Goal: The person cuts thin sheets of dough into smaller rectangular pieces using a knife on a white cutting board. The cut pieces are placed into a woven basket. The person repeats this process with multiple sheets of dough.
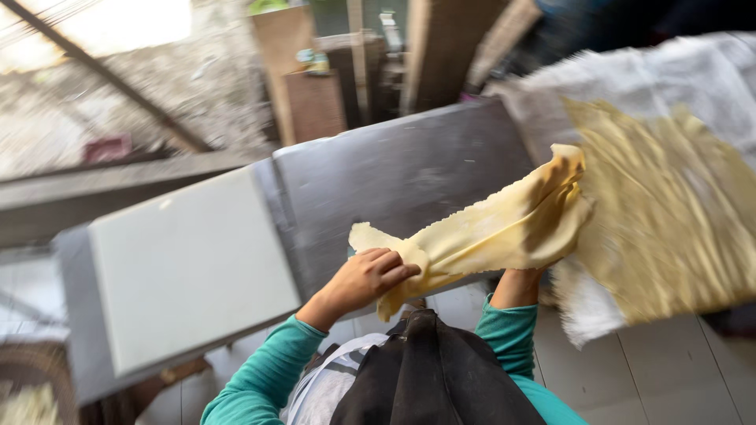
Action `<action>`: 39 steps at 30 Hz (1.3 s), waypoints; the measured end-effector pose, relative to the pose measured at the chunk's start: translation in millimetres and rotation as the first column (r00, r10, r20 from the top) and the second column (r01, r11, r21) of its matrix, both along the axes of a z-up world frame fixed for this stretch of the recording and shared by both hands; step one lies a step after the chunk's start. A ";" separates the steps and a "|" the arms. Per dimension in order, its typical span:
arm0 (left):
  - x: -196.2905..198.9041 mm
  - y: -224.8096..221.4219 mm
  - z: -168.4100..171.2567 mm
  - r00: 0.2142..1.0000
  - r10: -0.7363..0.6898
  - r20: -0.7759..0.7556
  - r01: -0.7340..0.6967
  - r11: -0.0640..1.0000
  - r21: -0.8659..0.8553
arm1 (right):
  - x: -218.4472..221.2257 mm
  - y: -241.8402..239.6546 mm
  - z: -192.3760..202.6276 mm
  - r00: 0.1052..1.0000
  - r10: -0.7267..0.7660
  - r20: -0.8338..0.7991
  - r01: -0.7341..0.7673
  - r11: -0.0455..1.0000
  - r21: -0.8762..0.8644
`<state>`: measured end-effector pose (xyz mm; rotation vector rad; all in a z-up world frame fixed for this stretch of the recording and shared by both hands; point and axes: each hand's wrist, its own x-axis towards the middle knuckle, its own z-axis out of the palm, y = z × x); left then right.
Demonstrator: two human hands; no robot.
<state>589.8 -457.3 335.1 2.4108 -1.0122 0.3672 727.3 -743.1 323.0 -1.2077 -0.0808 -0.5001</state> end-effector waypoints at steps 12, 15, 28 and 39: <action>-273.2 320.7 -139.8 0.488 0.646 -0.587 -0.421 -0.415 -0.807 | -114.5 367.7 16.3 0.750 0.654 0.097 -0.644 0.690 0.330; -272.8 346.6 -184.0 0.735 0.335 -0.590 -0.131 -0.783 -0.608 | -133.5 429.1 17.0 0.682 0.725 0.100 -0.696 0.600 0.394; -282.5 520.0 -203.7 0.004 1.000 -0.020 -0.971 -0.001 -0.239 | -52.2 502.9 -131.0 0.486 0.873 -0.033 -0.583 0.352 0.732; -285.1 519.4 -344.2 -0.222 0.891 -0.396 -0.939 -0.087 0.332 | -91.6 473.6 -295.4 0.641 0.056 -0.766 -0.410 0.868 -0.279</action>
